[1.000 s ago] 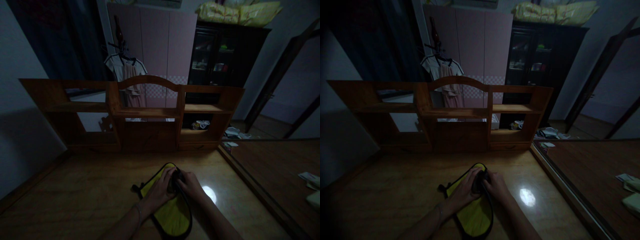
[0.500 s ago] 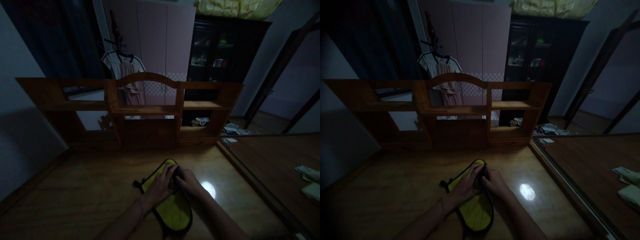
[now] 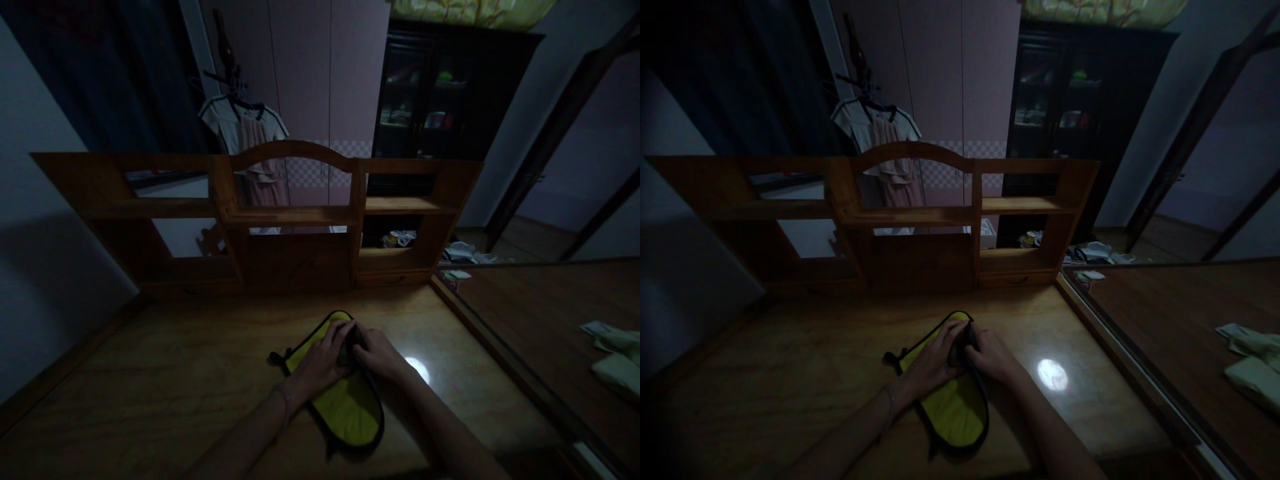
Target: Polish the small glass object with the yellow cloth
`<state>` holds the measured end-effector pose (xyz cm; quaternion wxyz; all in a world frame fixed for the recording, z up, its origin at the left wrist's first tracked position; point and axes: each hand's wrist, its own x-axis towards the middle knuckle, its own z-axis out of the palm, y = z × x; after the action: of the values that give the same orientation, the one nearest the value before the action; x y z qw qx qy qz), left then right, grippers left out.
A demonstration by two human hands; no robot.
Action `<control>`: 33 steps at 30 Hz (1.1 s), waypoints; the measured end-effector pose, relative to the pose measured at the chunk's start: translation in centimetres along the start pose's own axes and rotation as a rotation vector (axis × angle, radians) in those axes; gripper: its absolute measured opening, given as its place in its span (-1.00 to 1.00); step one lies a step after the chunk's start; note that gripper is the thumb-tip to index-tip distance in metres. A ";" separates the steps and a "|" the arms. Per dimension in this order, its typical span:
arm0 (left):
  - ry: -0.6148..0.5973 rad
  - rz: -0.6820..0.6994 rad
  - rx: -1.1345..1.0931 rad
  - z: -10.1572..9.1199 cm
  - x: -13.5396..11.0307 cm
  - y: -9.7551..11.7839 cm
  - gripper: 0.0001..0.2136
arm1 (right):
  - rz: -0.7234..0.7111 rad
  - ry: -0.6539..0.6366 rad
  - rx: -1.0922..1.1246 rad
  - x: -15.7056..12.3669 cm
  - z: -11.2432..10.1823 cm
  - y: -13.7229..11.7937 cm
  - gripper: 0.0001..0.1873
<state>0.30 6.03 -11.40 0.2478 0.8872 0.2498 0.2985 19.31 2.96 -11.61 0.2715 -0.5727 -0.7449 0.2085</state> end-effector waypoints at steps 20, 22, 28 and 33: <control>0.061 -0.020 -0.039 -0.1 0.0 0.4 -0.27 | -0.003 0.071 -0.008 0.1 1.0 0.2 -0.59; 0.043 -0.026 -0.031 -0.1 0.0 0.4 -0.26 | -0.001 0.058 -0.002 0.1 0.9 0.1 -0.58; -0.001 -0.034 -0.029 -0.3 0.0 0.4 -0.21 | 0.006 0.023 -0.017 -0.1 0.7 0.2 -0.57; 0.013 -0.037 -0.027 -0.4 0.0 0.4 -0.20 | -0.020 0.064 -0.075 0.1 1.2 0.8 -0.54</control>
<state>0.13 5.81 -10.91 0.2635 0.8770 0.2639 0.3030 19.13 3.29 -13.00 0.2756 -0.5813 -0.7488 0.1595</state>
